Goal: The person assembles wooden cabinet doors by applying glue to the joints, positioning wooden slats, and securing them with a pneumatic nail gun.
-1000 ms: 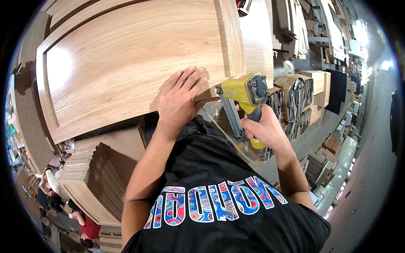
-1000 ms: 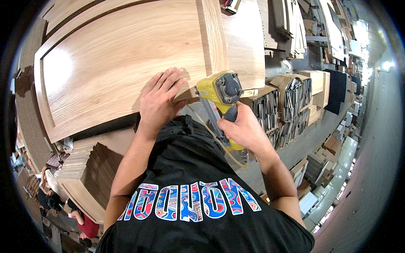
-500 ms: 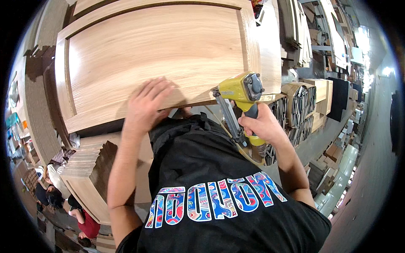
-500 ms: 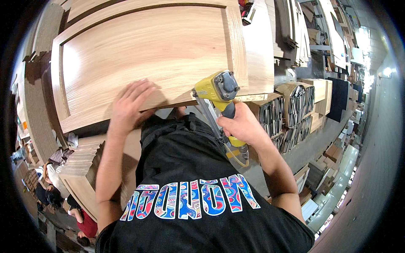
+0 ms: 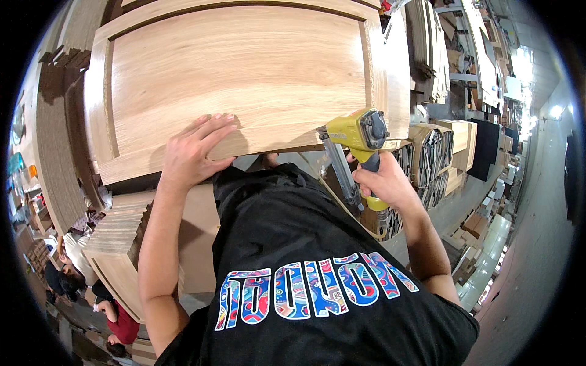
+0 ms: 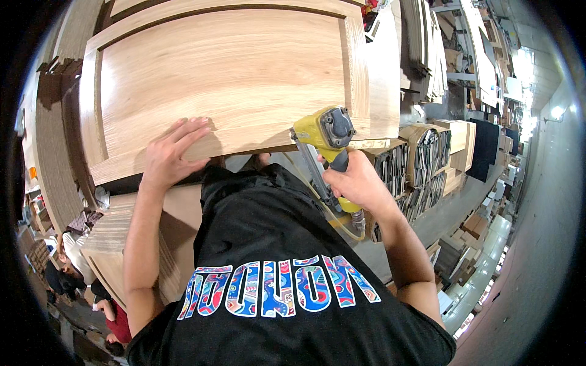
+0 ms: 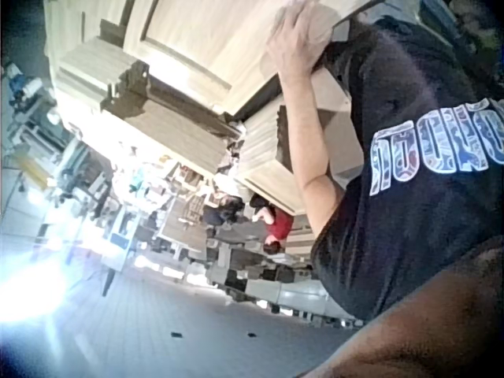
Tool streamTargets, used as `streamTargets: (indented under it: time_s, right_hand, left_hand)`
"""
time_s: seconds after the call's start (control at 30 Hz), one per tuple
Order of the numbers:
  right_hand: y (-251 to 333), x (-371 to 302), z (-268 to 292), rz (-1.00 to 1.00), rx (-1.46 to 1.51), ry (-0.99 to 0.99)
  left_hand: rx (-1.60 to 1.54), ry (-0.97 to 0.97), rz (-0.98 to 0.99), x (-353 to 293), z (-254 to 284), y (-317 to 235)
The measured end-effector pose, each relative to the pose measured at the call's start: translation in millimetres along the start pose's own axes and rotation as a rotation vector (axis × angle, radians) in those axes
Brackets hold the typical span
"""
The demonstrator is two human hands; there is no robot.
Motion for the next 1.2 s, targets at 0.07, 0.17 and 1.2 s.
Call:
streamTargets:
  time_s: [0.07,0.17,1.2]
  right_hand:
    - [2.9,1.0,-3.3,0.016,-0.070,0.018]
    - [8.2,2.2,-19.9,0.046,-0.046,0.042]
    - [82.9,18.0,-158.5,0.060,-0.125,0.180]
  left_hand:
    - [-0.005,0.014,0.028,1.2,0.3,0.8]
    - [-0.024,0.028,0.044,2.7,-0.2,2.0]
    - [-0.007,-0.011,0.062,-0.4,13.2,12.0]
Point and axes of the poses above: each hand's wrist, its own x-axis towards the middle knuckle, its own z-axis out of the back of the hand, y = z × x, the point moved 8 cm from there along x, towards the middle knuckle, and after that the axes turned 13 degrees about z, right-handed, at the moved point
